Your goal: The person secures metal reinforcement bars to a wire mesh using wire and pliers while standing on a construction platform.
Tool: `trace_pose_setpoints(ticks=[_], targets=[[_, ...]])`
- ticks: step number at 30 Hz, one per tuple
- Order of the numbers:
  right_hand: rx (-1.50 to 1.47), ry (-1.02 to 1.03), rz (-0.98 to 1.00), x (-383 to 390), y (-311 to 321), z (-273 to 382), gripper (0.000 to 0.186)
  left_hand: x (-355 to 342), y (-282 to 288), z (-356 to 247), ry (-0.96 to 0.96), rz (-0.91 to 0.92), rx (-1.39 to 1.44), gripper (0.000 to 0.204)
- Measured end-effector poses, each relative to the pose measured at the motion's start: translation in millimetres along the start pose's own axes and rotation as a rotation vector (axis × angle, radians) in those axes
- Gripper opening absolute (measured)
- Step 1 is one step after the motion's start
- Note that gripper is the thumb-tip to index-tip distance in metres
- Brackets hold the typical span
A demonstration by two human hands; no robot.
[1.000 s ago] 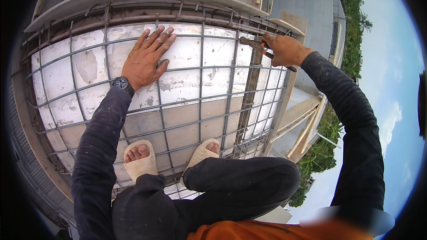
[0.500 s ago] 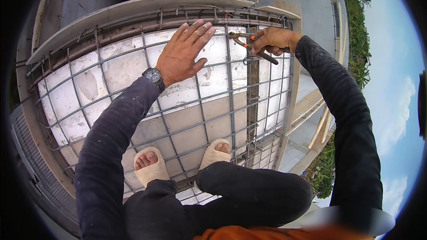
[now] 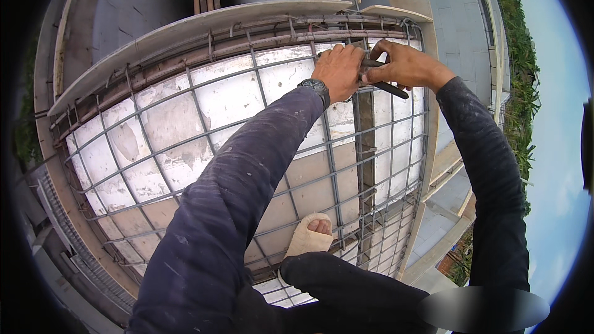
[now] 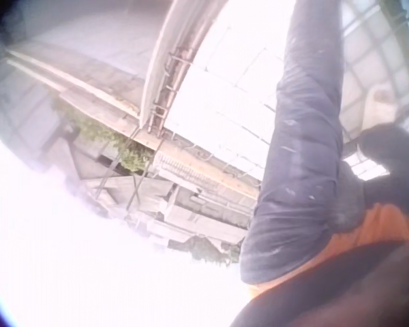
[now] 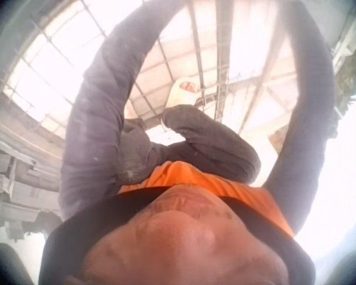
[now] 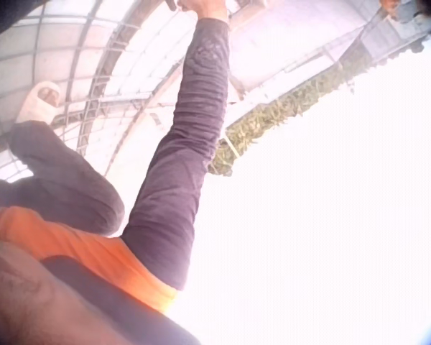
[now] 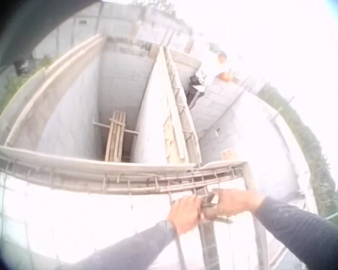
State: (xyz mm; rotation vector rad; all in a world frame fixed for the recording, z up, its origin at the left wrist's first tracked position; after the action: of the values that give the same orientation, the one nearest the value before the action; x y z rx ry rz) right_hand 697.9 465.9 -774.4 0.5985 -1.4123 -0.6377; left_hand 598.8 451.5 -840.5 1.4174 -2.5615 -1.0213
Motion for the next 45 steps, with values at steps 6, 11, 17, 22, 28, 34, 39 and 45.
trace_pose_setpoints(ticks=[6, 11, 17, 22, 28, 34, 39, 45], targets=[[0.57, 0.126, -0.432, 42.9, 23.7, 52.3, 0.061, -12.9, -2.5, 13.9, 0.121, 0.105, -0.008, 0.048], [0.501, 0.036, -0.195, 40.7, 9.8, 57.7, 0.057, -2.2, 11.3, -0.2, 0.153, 0.101, 0.01, 0.055], [-0.446, -0.26, 0.356, 39.5, -23.5, 43.8, 0.063, 34.0, 36.0, -22.8, 0.056, -0.157, 0.013, 0.07], [-0.195, -0.196, 0.21, 40.7, -1.7, 48.2, 0.058, 16.9, 24.8, -13.7, -0.001, 0.001, -0.066, 0.057], [0.681, 0.163, -0.339, 64.6, 1.5, 108.6, 0.054, 5.5, 32.1, -10.6, 0.004, 0.044, 0.08, 0.058], [0.375, -0.017, 0.23, 23.7, -6.0, 78.1, 0.064, 29.1, 44.7, -6.1, 0.046, -0.141, 0.153, 0.068], [-0.508, -0.378, 0.394, 29.6, -2.3, 58.8, 0.064, 22.2, 52.2, -8.5, 0.082, -0.153, 0.144, 0.056], [0.779, 0.119, -0.082, 20.0, 27.2, 131.2, 0.037, 2.2, 43.6, 19.9, 0.075, 0.112, 0.142, 0.047]])
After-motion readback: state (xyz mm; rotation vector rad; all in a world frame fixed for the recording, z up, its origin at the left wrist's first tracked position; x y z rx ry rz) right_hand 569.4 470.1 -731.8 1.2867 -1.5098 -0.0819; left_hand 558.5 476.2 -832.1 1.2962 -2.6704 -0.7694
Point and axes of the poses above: each hand's wrist, its own x-axis away from the middle knuckle, its own y-axis out of the back of the hand, z = x × y, the point moved 10 cm from there along -x, towards the middle knuckle, and after that the axes turned 4 degrees about z, right-handed, at the moved point
